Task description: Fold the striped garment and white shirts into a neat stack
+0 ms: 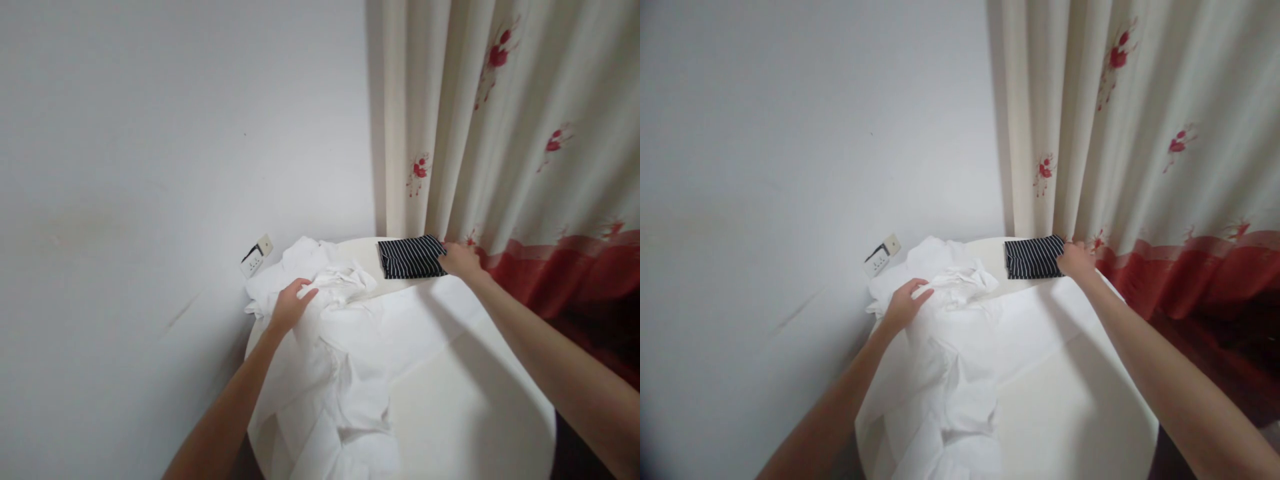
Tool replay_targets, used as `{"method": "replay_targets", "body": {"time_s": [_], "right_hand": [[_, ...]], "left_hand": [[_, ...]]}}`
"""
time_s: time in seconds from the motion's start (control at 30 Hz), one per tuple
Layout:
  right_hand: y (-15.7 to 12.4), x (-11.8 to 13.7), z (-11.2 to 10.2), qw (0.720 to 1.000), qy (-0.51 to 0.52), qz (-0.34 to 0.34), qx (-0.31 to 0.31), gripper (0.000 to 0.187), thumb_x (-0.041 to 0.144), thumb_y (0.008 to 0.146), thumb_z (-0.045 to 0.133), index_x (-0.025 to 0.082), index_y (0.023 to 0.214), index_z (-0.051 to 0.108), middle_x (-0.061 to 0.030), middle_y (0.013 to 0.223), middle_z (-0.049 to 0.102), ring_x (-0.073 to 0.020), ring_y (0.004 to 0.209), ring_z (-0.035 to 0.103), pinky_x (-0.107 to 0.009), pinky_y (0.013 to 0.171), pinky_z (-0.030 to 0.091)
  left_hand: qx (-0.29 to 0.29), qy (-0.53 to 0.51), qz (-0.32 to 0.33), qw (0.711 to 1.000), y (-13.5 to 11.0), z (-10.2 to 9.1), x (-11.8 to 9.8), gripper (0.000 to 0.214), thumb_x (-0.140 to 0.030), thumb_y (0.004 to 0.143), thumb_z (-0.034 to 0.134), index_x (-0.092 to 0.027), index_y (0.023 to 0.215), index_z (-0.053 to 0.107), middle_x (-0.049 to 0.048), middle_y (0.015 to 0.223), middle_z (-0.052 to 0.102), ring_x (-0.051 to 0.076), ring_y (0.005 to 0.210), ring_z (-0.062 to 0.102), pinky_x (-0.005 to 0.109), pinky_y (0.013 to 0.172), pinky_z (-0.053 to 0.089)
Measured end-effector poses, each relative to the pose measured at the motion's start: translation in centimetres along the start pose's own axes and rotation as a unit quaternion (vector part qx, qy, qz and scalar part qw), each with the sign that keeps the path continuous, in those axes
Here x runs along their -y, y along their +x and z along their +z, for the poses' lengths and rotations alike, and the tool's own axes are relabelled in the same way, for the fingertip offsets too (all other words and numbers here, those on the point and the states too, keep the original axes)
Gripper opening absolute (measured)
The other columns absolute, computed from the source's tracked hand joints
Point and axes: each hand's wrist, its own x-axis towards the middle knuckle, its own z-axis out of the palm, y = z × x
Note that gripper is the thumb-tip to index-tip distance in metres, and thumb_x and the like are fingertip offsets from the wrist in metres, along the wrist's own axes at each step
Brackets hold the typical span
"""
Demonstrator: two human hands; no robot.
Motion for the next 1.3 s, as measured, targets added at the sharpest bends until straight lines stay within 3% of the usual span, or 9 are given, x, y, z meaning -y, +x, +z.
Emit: {"method": "replay_targets", "body": {"time_s": [0.13,0.3,0.4,0.5,0.6,0.73,0.97,1.1,1.3], "right_hand": [[-1.7,5.5,3.9,0.982,0.087,-0.116,0.124,0.029,0.016,0.082,0.064,0.013,0.109,0.075,-0.0173,0.12,0.07,-0.0273,0.119,0.062,-0.037,0.107,0.041],[-5.8,10.7,8.5,0.926,0.2,-0.194,0.256,0.047,0.025,0.073,0.077,0.015,0.119,0.072,-0.0139,0.128,0.069,-0.0277,0.119,0.063,-0.036,0.106,0.046],[-8.2,12.6,10.7,0.884,0.265,-0.215,0.32,0.052,0.034,0.065,0.084,0.017,0.113,0.074,-0.0093,0.114,0.075,-0.0276,0.104,0.069,-0.036,0.092,0.054],[-9.5,13.8,12.1,0.854,0.326,-0.213,0.345,0.037,0.045,0.07,0.076,0.017,0.094,0.077,-0.0024,0.09,0.077,-0.0239,0.086,0.069,-0.032,0.078,0.055],[-9.5,14.6,12.4,0.855,0.375,-0.172,0.314,0.034,0.047,0.077,0.062,0.015,0.077,0.073,-0.0015,0.073,0.072,-0.0223,0.076,0.065,-0.031,0.07,0.052],[-7.4,14.8,10.6,0.867,0.434,-0.103,0.223,0.036,0.048,0.077,0.057,0.014,0.082,0.069,-0.0045,0.076,0.07,-0.021,0.075,0.062,-0.029,0.066,0.049],[-0.3,10.2,1.3,0.855,0.51,0.038,0.082,0.033,0.034,0.075,0.059,0.016,0.103,0.065,-0.0059,0.082,0.07,-0.0184,0.069,0.063,-0.025,0.056,0.049],[1.3,5.9,-3.6,0.837,0.504,0.18,0.113,0.025,0.022,0.074,0.067,0.017,0.099,0.066,-0.0047,0.072,0.069,-0.0176,0.06,0.063,-0.025,0.052,0.052],[-0.9,0.5,-6.8,0.851,0.426,0.23,0.205,0.018,0.022,0.078,0.073,0.015,0.093,0.068,-0.0084,0.071,0.072,-0.0194,0.055,0.065,-0.028,0.048,0.054]], "left_hand": [[-0.119,0.017,0.008,0.993,1.9,-4.3,0.7,0.026,-0.044,0.083,0.059,-0.02,0.084,0.069,0.0034,0.086,0.074,0.022,0.086,0.067,0.032,0.086,0.051],[-0.243,0.077,-0.086,0.963,2.6,-9.5,5.3,0.03,-0.04,0.086,0.054,-0.016,0.094,0.068,0.0062,0.088,0.072,0.021,0.081,0.064,0.031,0.077,0.051],[-0.254,0.175,-0.113,0.945,1.4,-11.2,8.5,0.03,-0.036,0.088,0.047,-0.015,0.097,0.067,0.0094,0.094,0.071,0.024,0.086,0.064,0.036,0.083,0.051],[-0.195,0.21,-0.1,0.953,-0.3,-11.5,10.4,0.02,-0.03,0.079,0.055,-0.017,0.089,0.068,0.0094,0.089,0.069,0.028,0.09,0.064,0.042,0.089,0.051],[-0.134,0.224,-0.065,0.963,-1.1,-10.4,10.5,0.018,-0.025,0.074,0.058,-0.018,0.088,0.069,0.0107,0.094,0.068,0.03,0.102,0.063,0.044,0.098,0.048],[-0.087,0.219,-0.003,0.972,-0.5,-7.5,8.3,0.022,-0.022,0.083,0.051,-0.018,0.096,0.068,0.0108,0.108,0.068,0.026,0.109,0.061,0.041,0.107,0.044],[0.084,0.203,0.033,0.975,1.9,-0.4,3.3,0.026,-0.022,0.093,0.05,-0.018,0.112,0.068,0.0095,0.12,0.068,0.022,0.116,0.061,0.035,0.109,0.042],[0.146,0.207,-0.021,0.967,3.4,3.8,2.5,0.027,-0.025,0.096,0.049,-0.015,0.107,0.072,0.0132,0.114,0.073,0.023,0.111,0.066,0.034,0.102,0.046],[0.276,0.203,-0.073,0.937,2.4,7.4,1.9,0.022,-0.034,0.082,0.069,-0.016,0.092,0.076,0.0167,0.098,0.077,0.027,0.093,0.073,0.031,0.08,0.05]]}}
